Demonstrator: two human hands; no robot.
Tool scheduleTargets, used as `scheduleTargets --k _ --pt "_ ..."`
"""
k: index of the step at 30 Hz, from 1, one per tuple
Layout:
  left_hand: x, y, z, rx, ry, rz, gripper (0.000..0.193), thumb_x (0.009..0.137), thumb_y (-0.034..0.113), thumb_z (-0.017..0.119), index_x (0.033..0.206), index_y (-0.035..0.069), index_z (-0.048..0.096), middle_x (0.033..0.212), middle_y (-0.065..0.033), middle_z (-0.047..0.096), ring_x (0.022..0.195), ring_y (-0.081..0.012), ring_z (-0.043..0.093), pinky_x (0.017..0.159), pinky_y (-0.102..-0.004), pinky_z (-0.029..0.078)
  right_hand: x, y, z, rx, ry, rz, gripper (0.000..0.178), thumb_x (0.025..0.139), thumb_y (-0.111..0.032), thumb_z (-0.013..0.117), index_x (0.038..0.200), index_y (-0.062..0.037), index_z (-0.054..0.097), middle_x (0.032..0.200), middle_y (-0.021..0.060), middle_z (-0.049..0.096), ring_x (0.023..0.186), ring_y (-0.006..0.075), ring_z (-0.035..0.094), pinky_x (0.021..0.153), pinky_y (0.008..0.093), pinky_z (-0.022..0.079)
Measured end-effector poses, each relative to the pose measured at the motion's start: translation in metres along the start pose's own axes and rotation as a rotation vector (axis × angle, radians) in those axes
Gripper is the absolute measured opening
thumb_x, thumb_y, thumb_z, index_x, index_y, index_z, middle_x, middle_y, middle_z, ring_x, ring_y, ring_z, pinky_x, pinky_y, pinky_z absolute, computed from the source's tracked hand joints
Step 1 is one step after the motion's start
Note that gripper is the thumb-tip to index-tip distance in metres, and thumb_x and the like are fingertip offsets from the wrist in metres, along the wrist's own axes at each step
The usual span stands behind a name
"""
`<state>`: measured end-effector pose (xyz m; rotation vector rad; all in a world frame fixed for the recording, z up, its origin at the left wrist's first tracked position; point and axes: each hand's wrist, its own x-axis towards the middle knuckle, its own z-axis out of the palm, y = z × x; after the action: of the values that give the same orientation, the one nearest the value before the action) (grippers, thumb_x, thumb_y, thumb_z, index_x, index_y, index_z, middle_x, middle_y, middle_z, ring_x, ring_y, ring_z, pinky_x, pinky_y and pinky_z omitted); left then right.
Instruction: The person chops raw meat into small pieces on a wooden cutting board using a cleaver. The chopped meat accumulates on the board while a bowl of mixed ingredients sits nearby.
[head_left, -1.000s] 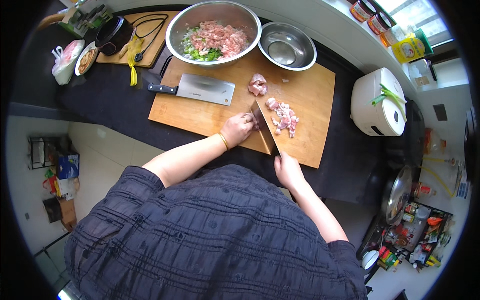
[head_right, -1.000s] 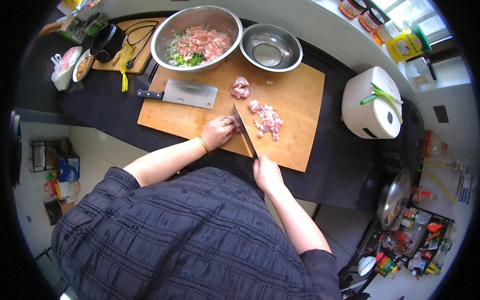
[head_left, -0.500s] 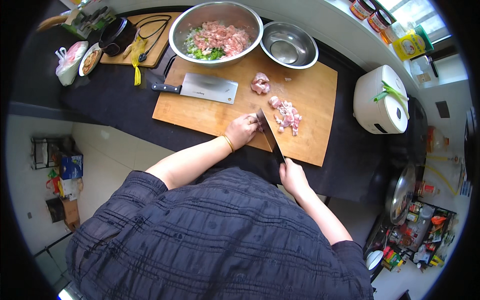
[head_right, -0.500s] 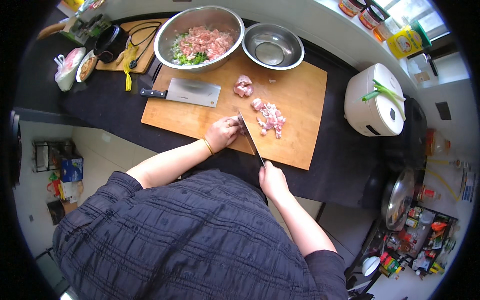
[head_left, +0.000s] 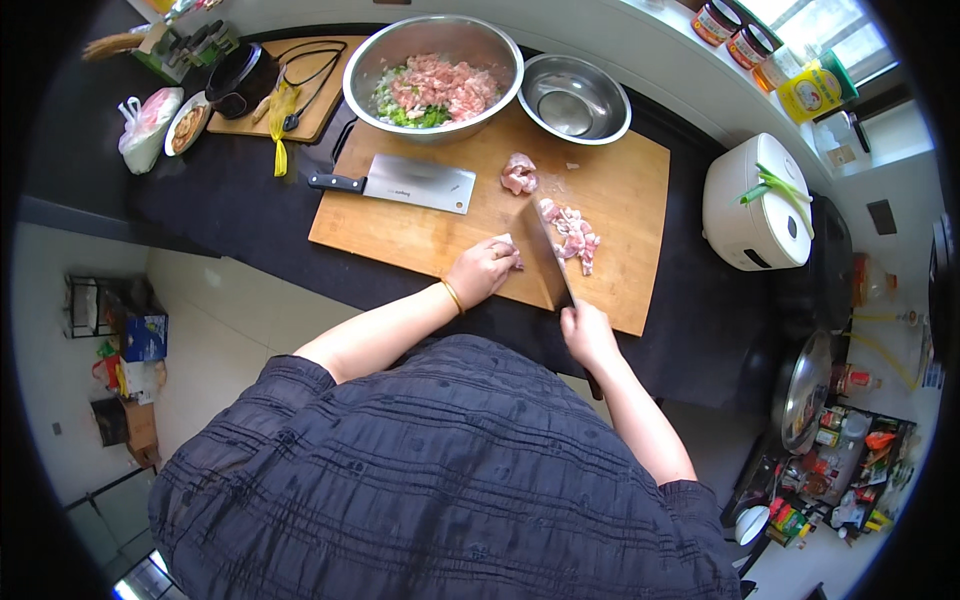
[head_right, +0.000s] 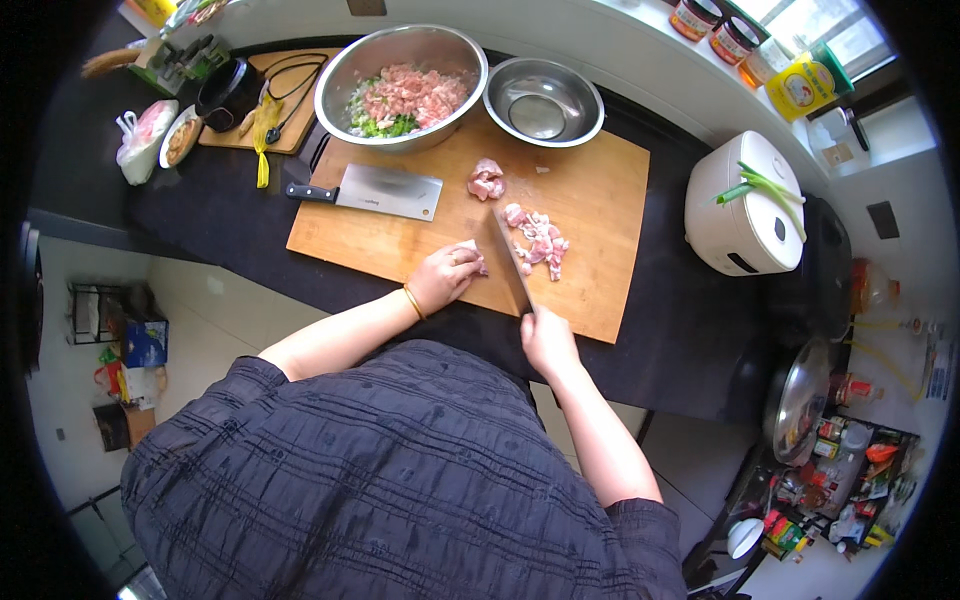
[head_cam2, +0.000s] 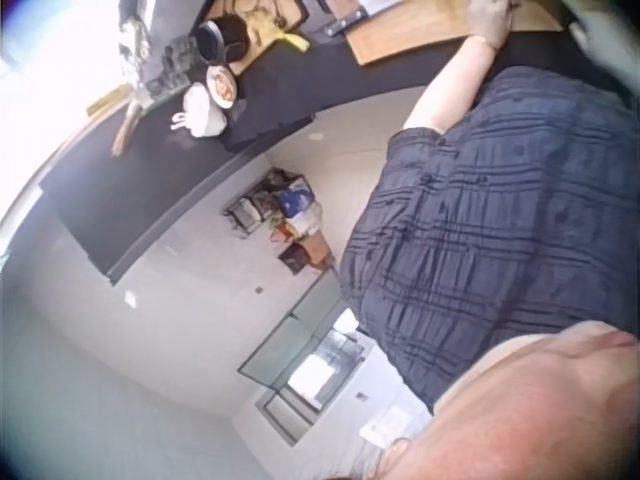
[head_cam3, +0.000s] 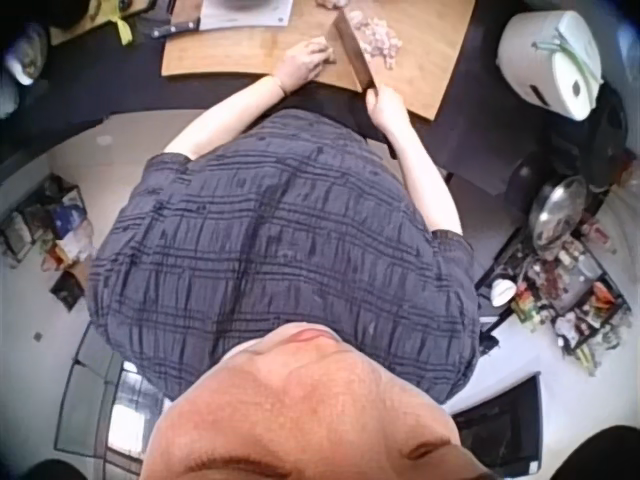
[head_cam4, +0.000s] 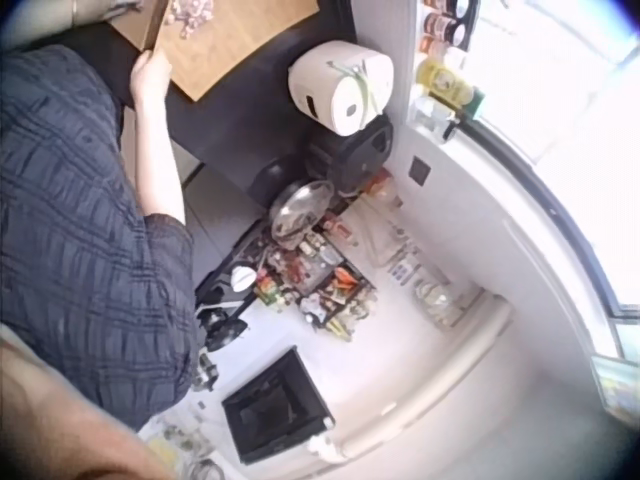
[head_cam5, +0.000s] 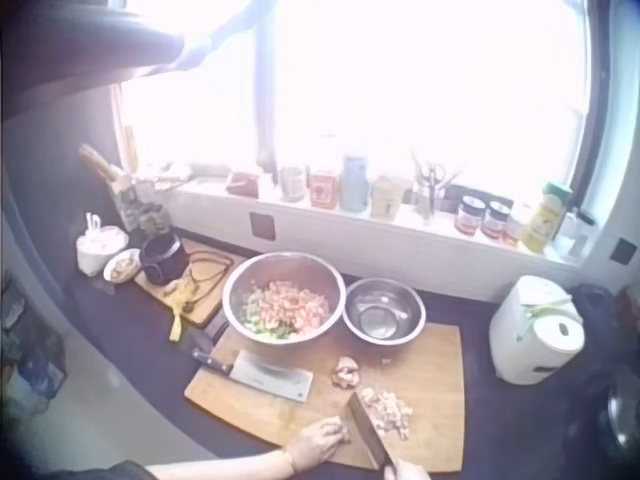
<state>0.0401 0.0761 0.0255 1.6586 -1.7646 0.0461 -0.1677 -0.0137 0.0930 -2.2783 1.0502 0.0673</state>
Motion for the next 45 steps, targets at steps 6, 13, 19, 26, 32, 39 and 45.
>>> scheduleTargets --k 6,13,19,26,32,39,45 --pt "0.008 0.008 -0.020 -0.019 0.103 0.052 0.022 0.069 0.008 0.065 0.091 0.006 0.063 0.093 -0.0072 0.061 0.087 -0.0260 0.059 0.079 -0.0329 0.049 -0.009 -0.023 -0.029 0.079 0.020 0.023 0.022 0.085 -0.016 0.048 0.088 0.0041 0.057 0.080 0.0251 0.061 0.079 0.0412 0.059 0.072 0.0444 0.047" --pt "0.001 -0.004 -0.010 0.045 0.030 0.017 0.018 0.068 0.009 0.064 0.085 0.007 0.063 0.093 -0.0062 0.060 0.086 -0.0243 0.058 0.073 -0.0314 0.049 -0.018 -0.030 -0.018 0.024 -0.024 -0.065 0.019 0.083 -0.014 0.051 0.083 0.0049 0.055 0.073 0.0273 0.058 0.073 0.0421 0.058 0.069 0.0462 0.047" --pt "0.000 -0.005 -0.006 0.052 0.044 -0.014 0.019 0.066 0.010 0.064 0.084 0.006 0.062 0.095 -0.0075 0.059 0.089 -0.0243 0.057 0.077 -0.0316 0.048 -0.015 -0.029 -0.014 -0.021 -0.039 -0.054 0.019 0.083 -0.014 0.050 0.082 0.0044 0.055 0.072 0.0283 0.058 0.073 0.0427 0.058 0.069 0.0470 0.047" --pt "-0.001 -0.005 -0.003 -0.013 0.029 -0.058 0.021 0.065 0.011 0.066 0.085 0.006 0.062 0.095 -0.0074 0.059 0.089 -0.0249 0.057 0.080 -0.0317 0.047 0.001 -0.043 -0.007 -0.060 -0.050 -0.041 0.019 0.083 -0.014 0.050 0.081 0.0038 0.054 0.069 0.0284 0.057 0.070 0.0432 0.059 0.067 0.0483 0.047" --pt "0.004 -0.005 -0.006 -0.022 0.068 -0.020 0.021 0.064 0.011 0.066 0.084 0.006 0.062 0.093 -0.0061 0.059 0.086 -0.0247 0.057 0.077 -0.0312 0.048 0.039 -0.052 0.012 -0.012 0.034 -0.079 0.018 0.083 -0.014 0.050 0.081 0.0030 0.054 0.070 0.0280 0.058 0.071 0.0435 0.058 0.067 0.0487 0.047" --pt "0.001 -0.006 0.004 0.019 0.083 -0.071 0.022 0.062 0.011 0.067 0.083 0.008 0.063 0.090 -0.0052 0.059 0.083 -0.0237 0.057 0.074 -0.0303 0.049 -0.009 -0.031 -0.010 -0.034 -0.067 -0.049 0.017 0.083 -0.013 0.051 0.081 0.0035 0.053 0.069 0.0287 0.057 0.070 0.0447 0.058 0.066 0.0492 0.047" --pt "0.004 -0.005 -0.001 -0.009 0.076 -0.040 0.021 0.063 0.012 0.067 0.082 0.008 0.062 0.092 -0.0050 0.060 0.083 -0.0237 0.057 0.074 -0.0307 0.049 0.047 -0.051 0.014 -0.016 0.015 -0.088 0.017 0.084 -0.014 0.050 0.082 0.0029 0.053 0.068 0.0280 0.058 0.069 0.0438 0.059 0.064 0.0486 0.048"
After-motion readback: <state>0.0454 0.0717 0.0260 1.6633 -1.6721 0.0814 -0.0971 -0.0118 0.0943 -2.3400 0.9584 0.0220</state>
